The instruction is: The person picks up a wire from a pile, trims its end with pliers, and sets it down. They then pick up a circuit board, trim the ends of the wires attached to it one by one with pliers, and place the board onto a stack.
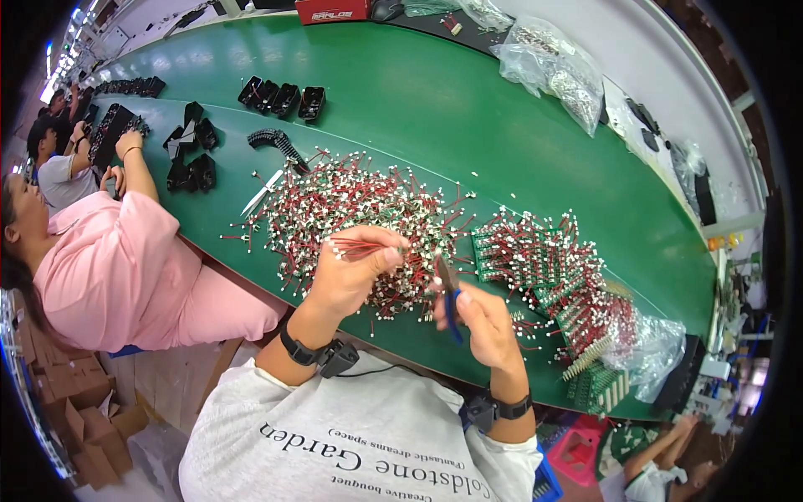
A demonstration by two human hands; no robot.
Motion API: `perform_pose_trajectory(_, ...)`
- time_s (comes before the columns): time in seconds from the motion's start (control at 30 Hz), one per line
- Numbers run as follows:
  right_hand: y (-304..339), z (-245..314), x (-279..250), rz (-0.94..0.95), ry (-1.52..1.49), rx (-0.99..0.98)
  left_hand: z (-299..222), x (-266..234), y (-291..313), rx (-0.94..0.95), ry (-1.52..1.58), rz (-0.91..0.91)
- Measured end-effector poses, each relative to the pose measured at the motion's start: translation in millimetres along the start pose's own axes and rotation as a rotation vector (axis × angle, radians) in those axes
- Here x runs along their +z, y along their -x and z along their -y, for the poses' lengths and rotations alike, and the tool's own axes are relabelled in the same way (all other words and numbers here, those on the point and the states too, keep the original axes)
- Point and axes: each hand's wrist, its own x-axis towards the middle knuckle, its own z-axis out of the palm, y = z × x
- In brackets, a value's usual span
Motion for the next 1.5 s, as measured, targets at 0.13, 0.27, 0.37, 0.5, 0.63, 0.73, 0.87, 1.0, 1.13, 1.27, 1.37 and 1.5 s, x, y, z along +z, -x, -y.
perform_pose_trajectory(0.13,-8,15,4,-0.339,1.146,-0.166,-16,-3,3,0.209,-0.441,-0.172)
perform_pose_trajectory(0.27,-2,17,5,-0.388,0.958,-0.205,-16,-4,8,0.265,-0.636,-0.101)
perform_pose_trajectory(0.37,3,23,9,-0.258,0.717,-0.232,-10,4,6,0.294,-0.612,-0.031)
perform_pose_trajectory(0.5,4,25,16,-0.128,0.542,-0.214,-10,10,2,0.301,-0.604,0.054)
perform_pose_trajectory(0.63,8,21,11,-0.100,0.566,-0.190,-9,8,-2,0.376,-0.686,0.136)
perform_pose_trajectory(0.73,11,13,6,-0.075,0.483,-0.127,-8,11,-2,0.385,-0.770,0.172)
perform_pose_trajectory(0.87,8,9,1,0.098,0.074,0.056,-1,9,1,0.176,-0.433,0.134)
perform_pose_trajectory(1.0,4,-8,4,0.153,-0.202,0.084,7,6,2,-0.056,-0.124,-0.003)
perform_pose_trajectory(1.13,-5,-4,3,-0.030,0.051,-0.010,0,4,3,0.033,-0.223,-0.095)
perform_pose_trajectory(1.27,-12,11,1,-0.314,0.868,-0.216,-13,-12,6,0.264,-0.580,-0.155)
perform_pose_trajectory(1.37,-12,13,6,-0.386,1.018,-0.231,-20,-15,9,0.360,-0.799,-0.225)
perform_pose_trajectory(1.5,-3,17,10,-0.326,0.810,-0.274,-18,1,11,0.256,-0.618,-0.127)
